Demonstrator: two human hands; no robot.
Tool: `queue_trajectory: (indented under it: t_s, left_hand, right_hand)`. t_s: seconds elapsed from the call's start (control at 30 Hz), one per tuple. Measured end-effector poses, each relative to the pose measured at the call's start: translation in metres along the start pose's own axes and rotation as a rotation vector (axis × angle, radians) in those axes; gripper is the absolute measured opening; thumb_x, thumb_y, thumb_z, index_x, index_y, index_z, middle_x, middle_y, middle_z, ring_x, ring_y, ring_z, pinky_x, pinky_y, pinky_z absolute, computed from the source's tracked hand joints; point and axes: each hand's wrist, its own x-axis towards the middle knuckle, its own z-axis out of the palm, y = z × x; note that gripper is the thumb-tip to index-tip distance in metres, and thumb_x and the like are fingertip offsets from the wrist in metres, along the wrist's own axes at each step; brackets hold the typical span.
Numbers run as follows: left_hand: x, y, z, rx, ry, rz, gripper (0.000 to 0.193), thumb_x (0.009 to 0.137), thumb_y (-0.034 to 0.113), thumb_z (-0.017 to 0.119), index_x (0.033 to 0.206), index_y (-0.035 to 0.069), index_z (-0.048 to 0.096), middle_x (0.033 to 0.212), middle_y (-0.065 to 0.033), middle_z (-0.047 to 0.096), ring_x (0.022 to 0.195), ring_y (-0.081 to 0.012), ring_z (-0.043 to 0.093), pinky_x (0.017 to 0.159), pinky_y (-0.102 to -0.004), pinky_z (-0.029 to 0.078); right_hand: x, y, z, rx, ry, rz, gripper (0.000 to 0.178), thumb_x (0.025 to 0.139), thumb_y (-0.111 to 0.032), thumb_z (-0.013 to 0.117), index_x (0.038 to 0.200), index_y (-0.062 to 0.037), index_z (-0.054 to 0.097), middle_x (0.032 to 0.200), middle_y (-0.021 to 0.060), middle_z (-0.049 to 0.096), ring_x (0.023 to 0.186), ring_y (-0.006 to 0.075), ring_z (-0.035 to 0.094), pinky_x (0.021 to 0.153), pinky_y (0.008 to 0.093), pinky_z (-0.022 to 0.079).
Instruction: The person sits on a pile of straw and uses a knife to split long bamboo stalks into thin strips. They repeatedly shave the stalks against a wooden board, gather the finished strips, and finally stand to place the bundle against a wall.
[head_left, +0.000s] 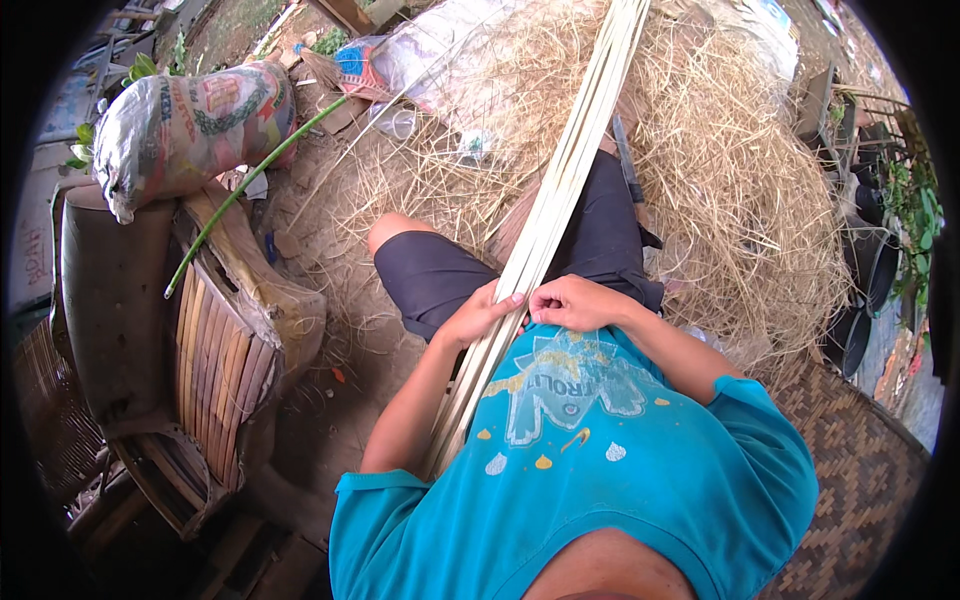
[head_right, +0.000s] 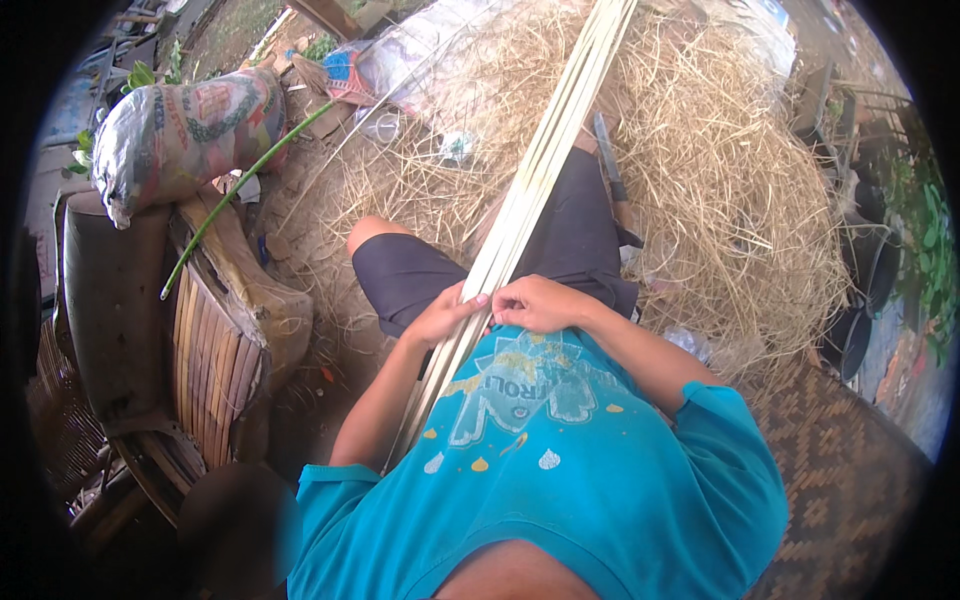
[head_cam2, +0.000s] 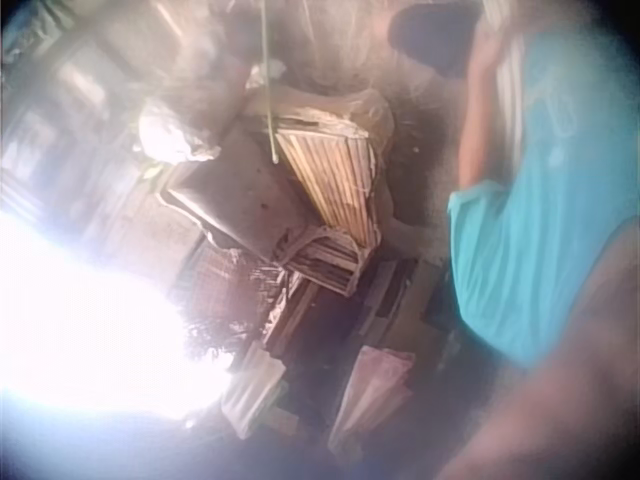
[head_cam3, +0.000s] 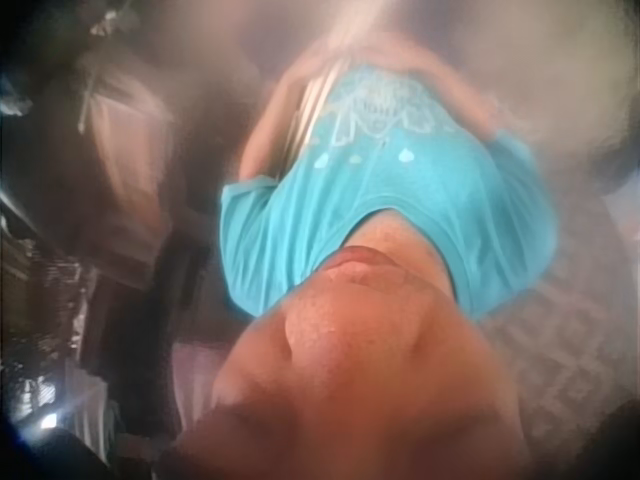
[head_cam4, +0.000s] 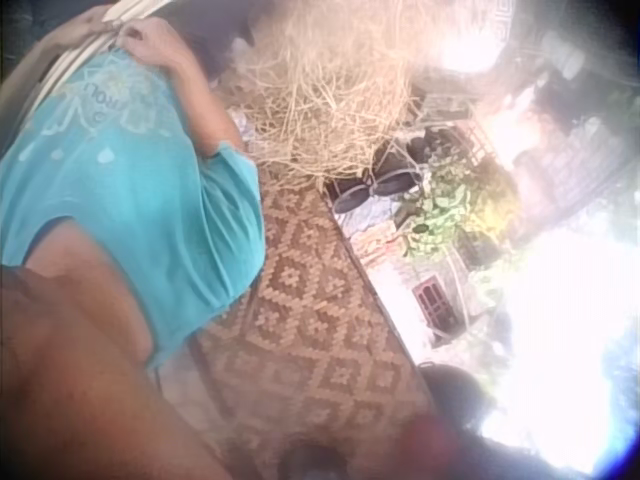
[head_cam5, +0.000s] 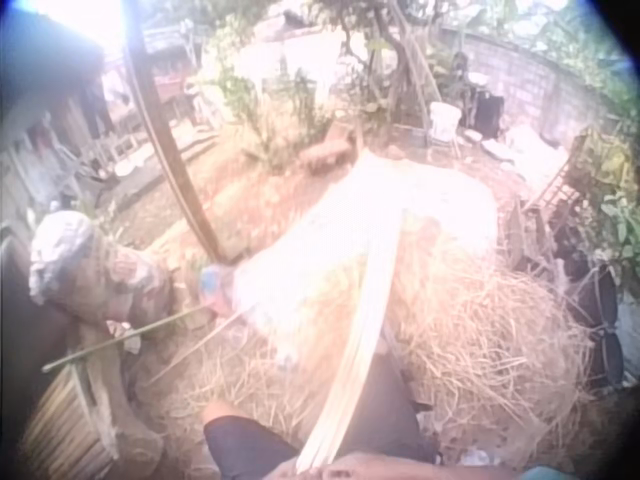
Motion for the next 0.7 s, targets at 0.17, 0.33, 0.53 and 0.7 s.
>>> queue_trajectory:
  t_s: [0.17,0.33,0.53,0.7]
  left_hand:
    - [0.003,-0.009,-0.003,-0.012,0.014,-0.003,0.041,0.103,0.029,0.06,0.13,0.0,0.047,0.096,-0.0092,0.065,0.077,-0.0154,0.066,0.069,-0.0303,0.057]
    - [-0.001,0.001,0.005,-0.004,0.043,-0.025,0.041,0.102,0.03,0.062,0.127,0.001,0.047,0.092,-0.0091,0.064,0.075,-0.0151,0.065,0.067,-0.0297,0.056]
    - [-0.002,0.0,0.004,0.034,0.071,-0.031,0.038,0.101,0.029,0.064,0.123,0.002,0.05,0.089,-0.0088,0.065,0.074,-0.0147,0.065,0.067,-0.0296,0.056]
    - [0.001,0.004,0.005,0.169,0.049,-0.048,0.041,0.094,0.024,0.073,0.121,0.002,0.052,0.087,-0.0067,0.065,0.075,-0.0139,0.065,0.068,-0.0298,0.055]
  right_hand:
    - [0.002,-0.003,-0.018,-0.043,0.138,0.049,0.018,0.093,-0.019,0.067,0.101,-0.0032,0.068,0.084,0.0147,0.069,0.082,0.0295,0.068,0.073,0.0397,0.052]
    - [0.028,0.008,-0.016,-0.472,0.383,-0.193,0.012,0.092,-0.019,0.067,0.097,-0.0078,0.067,0.104,0.0112,0.06,0.086,0.0314,0.067,0.075,0.0417,0.054]
    - [0.024,0.013,-0.037,-0.544,0.481,-0.096,0.011,0.096,-0.017,0.062,0.099,-0.0067,0.066,0.106,0.0117,0.059,0.089,0.0338,0.063,0.079,0.0412,0.053]
    - [0.017,0.076,-0.072,0.025,0.836,0.129,0.027,0.1,-0.034,0.06,0.108,-0.0085,0.063,0.106,0.0097,0.06,0.087,0.0256,0.064,0.078,0.0389,0.052]
